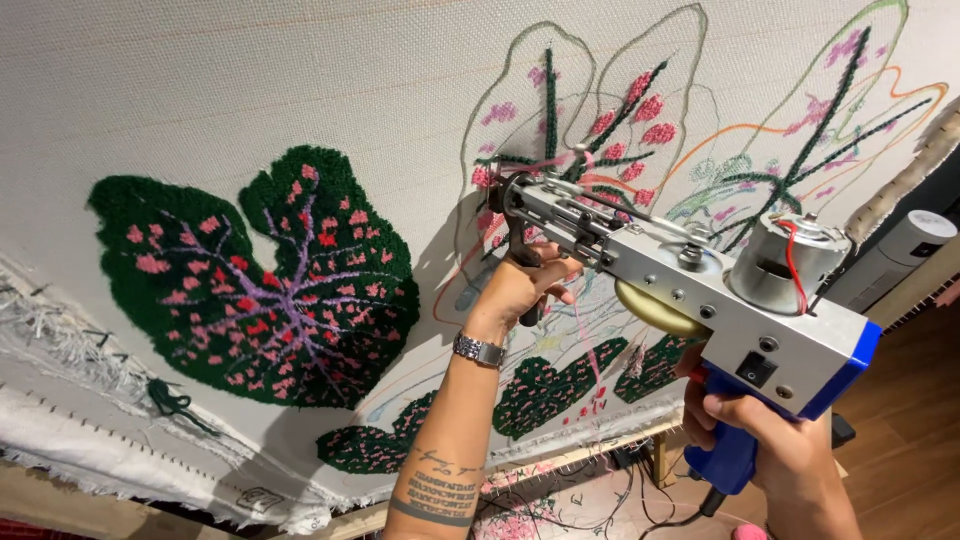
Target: Using a mechanical tufting gun to apply yarn into a canvas to create a decorative rug pattern.
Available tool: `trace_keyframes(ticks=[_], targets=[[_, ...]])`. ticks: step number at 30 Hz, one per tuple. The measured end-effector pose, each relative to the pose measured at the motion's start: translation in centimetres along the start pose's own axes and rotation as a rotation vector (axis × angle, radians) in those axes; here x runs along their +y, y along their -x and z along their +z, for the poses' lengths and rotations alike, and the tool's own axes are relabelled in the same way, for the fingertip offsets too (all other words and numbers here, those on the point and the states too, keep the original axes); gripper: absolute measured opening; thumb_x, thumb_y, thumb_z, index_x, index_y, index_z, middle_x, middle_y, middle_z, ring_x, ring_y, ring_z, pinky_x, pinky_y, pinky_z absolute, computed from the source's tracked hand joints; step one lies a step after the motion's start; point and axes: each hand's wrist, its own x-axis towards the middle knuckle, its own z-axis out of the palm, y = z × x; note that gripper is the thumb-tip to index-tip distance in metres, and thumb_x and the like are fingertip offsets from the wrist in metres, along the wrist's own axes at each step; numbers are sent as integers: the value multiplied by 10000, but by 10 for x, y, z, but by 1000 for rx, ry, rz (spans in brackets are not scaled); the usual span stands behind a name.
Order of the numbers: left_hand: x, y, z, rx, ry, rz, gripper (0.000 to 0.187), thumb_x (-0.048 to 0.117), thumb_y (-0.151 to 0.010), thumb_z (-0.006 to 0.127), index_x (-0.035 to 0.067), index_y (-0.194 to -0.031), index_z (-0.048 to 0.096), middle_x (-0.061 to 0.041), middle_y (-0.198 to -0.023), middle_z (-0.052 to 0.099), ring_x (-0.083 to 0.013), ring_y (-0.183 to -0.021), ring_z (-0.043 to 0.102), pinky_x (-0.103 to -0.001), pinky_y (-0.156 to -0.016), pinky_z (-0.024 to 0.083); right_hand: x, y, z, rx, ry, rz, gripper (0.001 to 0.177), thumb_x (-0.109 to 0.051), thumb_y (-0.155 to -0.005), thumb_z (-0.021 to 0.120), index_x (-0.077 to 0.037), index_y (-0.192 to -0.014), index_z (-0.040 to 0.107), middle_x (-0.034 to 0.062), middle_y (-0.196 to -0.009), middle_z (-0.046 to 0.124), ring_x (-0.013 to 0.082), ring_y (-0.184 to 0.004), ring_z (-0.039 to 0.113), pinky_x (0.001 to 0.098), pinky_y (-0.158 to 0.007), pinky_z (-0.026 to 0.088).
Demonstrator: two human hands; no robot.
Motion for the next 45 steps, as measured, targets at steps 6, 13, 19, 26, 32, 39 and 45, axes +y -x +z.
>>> trace_keyframes(ticks=[6,13,19,26,32,39,45], targets=[[-17,-14,-5,-27,54,50,262,160,-899,762,13,-1115,755,-41,-1014,721,-172,-872,679,-318,-562,566,-6,1,0,22,-19,9,426,33,-769,591,170,-1172,603,204,-927,638,219,-650,538,359,-501,441],[-13,-16,-1,-63,68,100,142,75,-958,703,2,-1075,734,-28,-998,689,-156,-891,659,-358,-633,629,-7,0,-6,-16,2,-37,420,31,-780,594,174,-1175,597,216,-1017,663,222,-681,550,360,-505,451],[-18,-8,4,-78,-7,63,193,165,-943,742,46,-872,608,-47,-918,694,-180,-838,746,-305,-539,531,-3,8,-37,-52,-71,15,463,44,-823,611,206,-1257,592,217,-920,615,229,-652,523,359,-516,432],[-1,22,32,-110,-88,-20,133,233,-969,699,107,-999,670,6,-1007,742,-141,-729,740,-233,-498,427,-23,32,-56,32,26,80,570,-27,-752,566,201,-1274,550,264,-1068,663,235,-616,497,366,-516,412],[-22,22,22,-158,14,90,286,246,-985,741,62,-1200,697,-46,-1107,742,-151,-910,740,-268,-717,533,12,47,-120,29,-131,81,623,-84,-776,576,224,-1309,485,265,-794,503,261,-667,436,390,-558,373],[15,26,-7,211,472,168,486,447,-1002,625,6,-1182,719,-116,-1088,761,-196,-962,720,-322,-838,583,10,48,-126,-9,-86,109,697,-191,-779,599,212,-1333,476,148,-723,440,241,-619,424,364,-568,352],[20,10,-9,276,801,100,371,369,-987,652,38,-1147,706,-94,-1095,757,-194,-992,739,-359,-879,603,2,50,-106,44,-108,92,680,-190,-785,593,213,-1319,472,183,-744,451,225,-633,402,363,-563,340]])
